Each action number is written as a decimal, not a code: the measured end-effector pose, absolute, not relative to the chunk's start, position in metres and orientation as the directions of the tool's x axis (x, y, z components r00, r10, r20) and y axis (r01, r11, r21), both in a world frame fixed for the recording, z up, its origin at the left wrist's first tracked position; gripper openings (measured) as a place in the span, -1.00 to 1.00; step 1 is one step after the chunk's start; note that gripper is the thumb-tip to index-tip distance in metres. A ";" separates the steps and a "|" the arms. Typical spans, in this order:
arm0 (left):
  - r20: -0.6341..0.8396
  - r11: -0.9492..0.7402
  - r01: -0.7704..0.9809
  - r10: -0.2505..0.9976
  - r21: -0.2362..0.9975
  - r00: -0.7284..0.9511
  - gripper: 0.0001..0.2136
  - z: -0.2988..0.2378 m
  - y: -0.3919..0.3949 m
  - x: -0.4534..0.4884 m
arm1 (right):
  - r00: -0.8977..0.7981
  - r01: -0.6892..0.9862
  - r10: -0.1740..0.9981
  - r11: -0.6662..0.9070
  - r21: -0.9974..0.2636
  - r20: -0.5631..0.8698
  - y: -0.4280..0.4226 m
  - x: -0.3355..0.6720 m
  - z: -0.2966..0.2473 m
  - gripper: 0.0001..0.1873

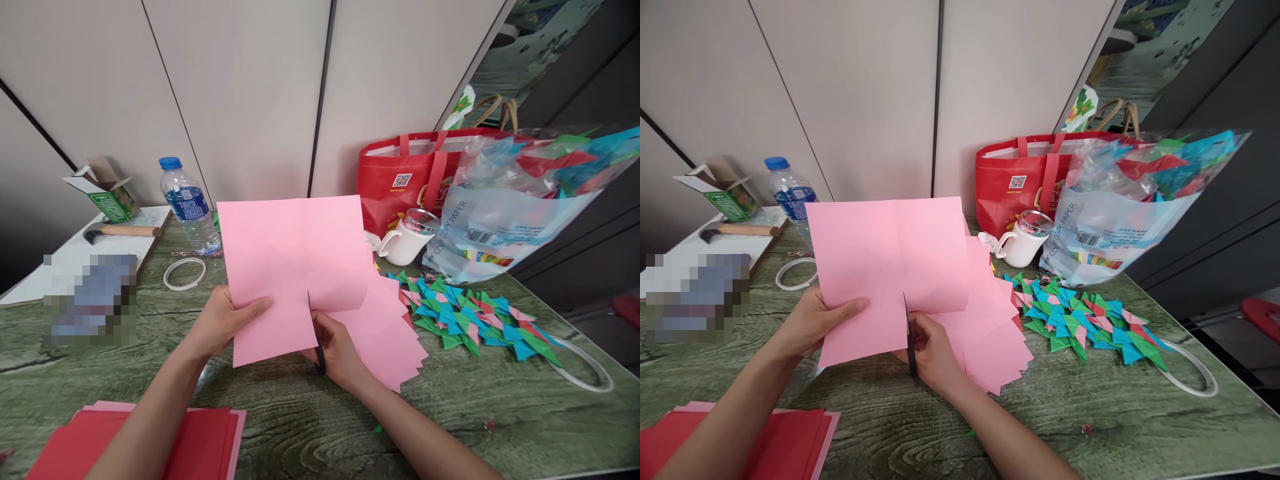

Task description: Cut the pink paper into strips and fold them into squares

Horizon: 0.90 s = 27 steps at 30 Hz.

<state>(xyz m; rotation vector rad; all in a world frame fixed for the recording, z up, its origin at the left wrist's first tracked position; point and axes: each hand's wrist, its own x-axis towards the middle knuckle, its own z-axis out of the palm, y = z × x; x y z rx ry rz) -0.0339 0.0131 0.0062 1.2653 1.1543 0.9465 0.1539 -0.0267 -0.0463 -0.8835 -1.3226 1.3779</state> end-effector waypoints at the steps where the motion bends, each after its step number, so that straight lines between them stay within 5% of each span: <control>1: -0.119 0.105 0.078 0.973 0.991 0.200 -0.70 0.007 0.013 -0.034 | -0.244 -0.175 0.962 0.084 -0.981 0.126 -0.027 0.154 -0.046 -0.64; 27: -0.121 0.102 0.110 0.975 0.989 0.185 -0.69 0.009 0.011 -0.034 | -0.235 -0.236 0.972 -0.054 -0.970 0.003 -0.030 0.149 -0.043 -0.84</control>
